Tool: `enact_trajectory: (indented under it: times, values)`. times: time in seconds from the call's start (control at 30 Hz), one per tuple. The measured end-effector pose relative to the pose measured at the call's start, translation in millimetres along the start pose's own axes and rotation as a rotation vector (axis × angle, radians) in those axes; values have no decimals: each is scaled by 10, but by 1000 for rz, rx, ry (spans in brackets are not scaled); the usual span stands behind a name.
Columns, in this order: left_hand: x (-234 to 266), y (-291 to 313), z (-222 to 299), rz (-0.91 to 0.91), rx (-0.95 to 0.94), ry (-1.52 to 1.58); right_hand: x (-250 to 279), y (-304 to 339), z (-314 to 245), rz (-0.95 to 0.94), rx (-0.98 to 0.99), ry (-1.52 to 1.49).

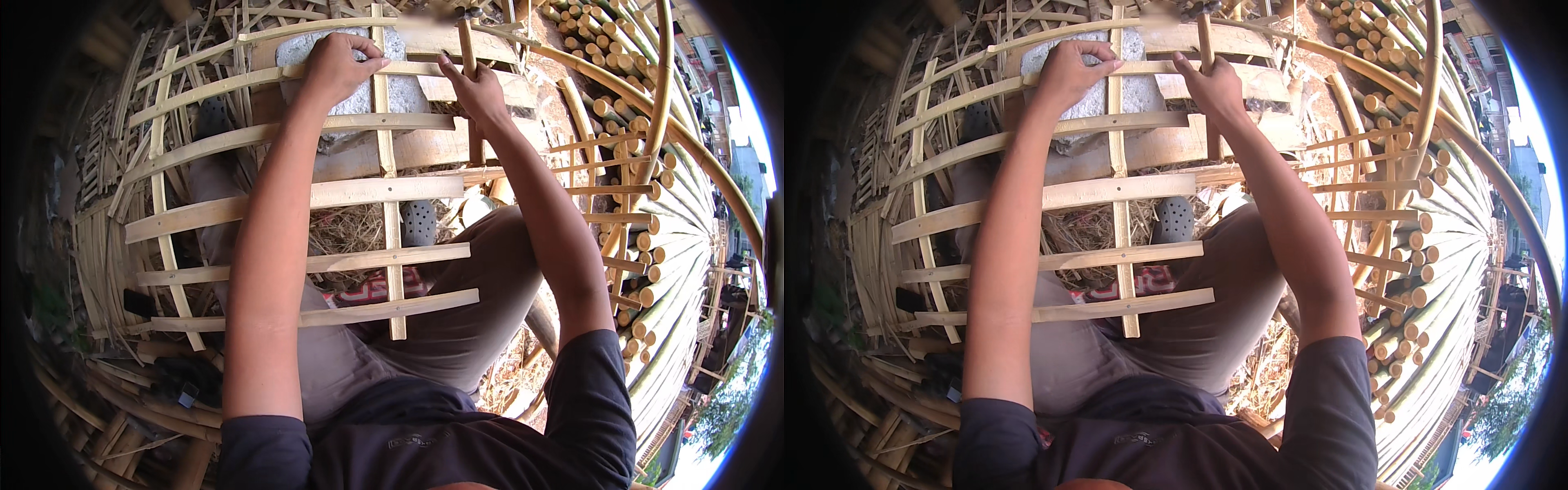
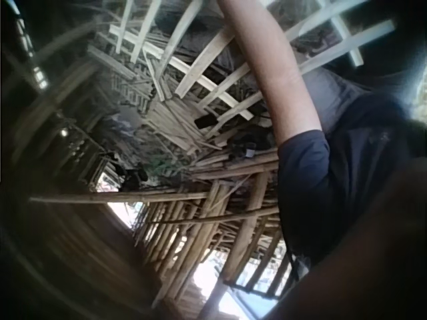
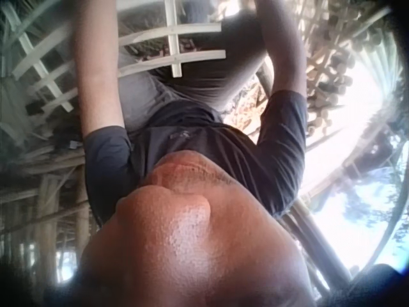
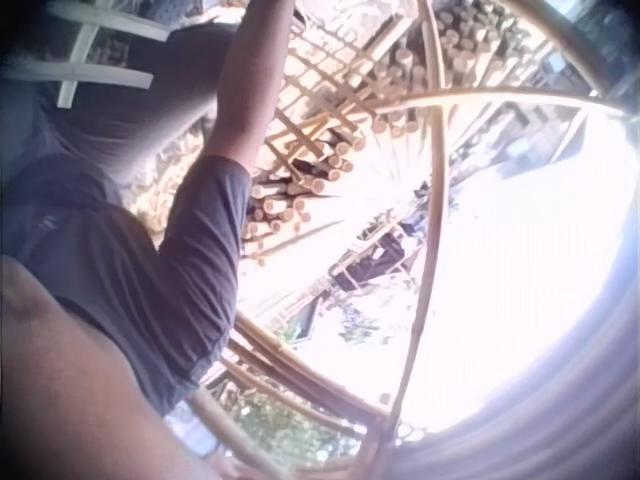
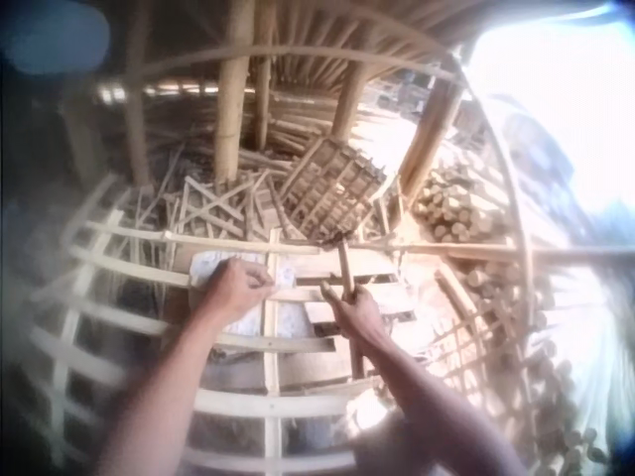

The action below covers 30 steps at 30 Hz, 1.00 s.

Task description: The person nails bamboo strips to a wooden frame using a hammer, working across a lattice structure.

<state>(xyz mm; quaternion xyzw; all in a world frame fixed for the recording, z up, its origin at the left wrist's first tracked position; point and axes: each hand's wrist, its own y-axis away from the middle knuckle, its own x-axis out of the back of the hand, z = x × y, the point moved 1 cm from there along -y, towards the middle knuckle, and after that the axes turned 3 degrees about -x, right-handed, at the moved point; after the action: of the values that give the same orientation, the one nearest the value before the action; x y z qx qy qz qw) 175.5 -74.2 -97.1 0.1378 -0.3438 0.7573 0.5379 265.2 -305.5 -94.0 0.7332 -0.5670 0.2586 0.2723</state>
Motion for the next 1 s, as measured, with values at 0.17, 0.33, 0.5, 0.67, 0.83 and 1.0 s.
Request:
enact_trajectory:
  times: [0.17, 0.33, 0.5, 0.67, 0.83, 1.0]
  values:
    - [16, 10, 79, 32, -43, -4, -63, -111, 54, -41, -17, -34]
    - [49, 3, 179, 8, -22, -40, -83, -73, 18, -78, -40, -64]
    - [74, 1, 279, 238, -175, -180, -131, -58, 33, -42, 7, -42]
    - [-35, 252, 618, 237, -88, -649, -107, -53, 25, -60, -7, -46]
    - [-289, 597, 812, 70, -14, -828, -129, -104, 51, -30, 37, -40]
    - [-475, 717, 760, 21, 93, -722, -136, -87, 15, -18, 51, -6]
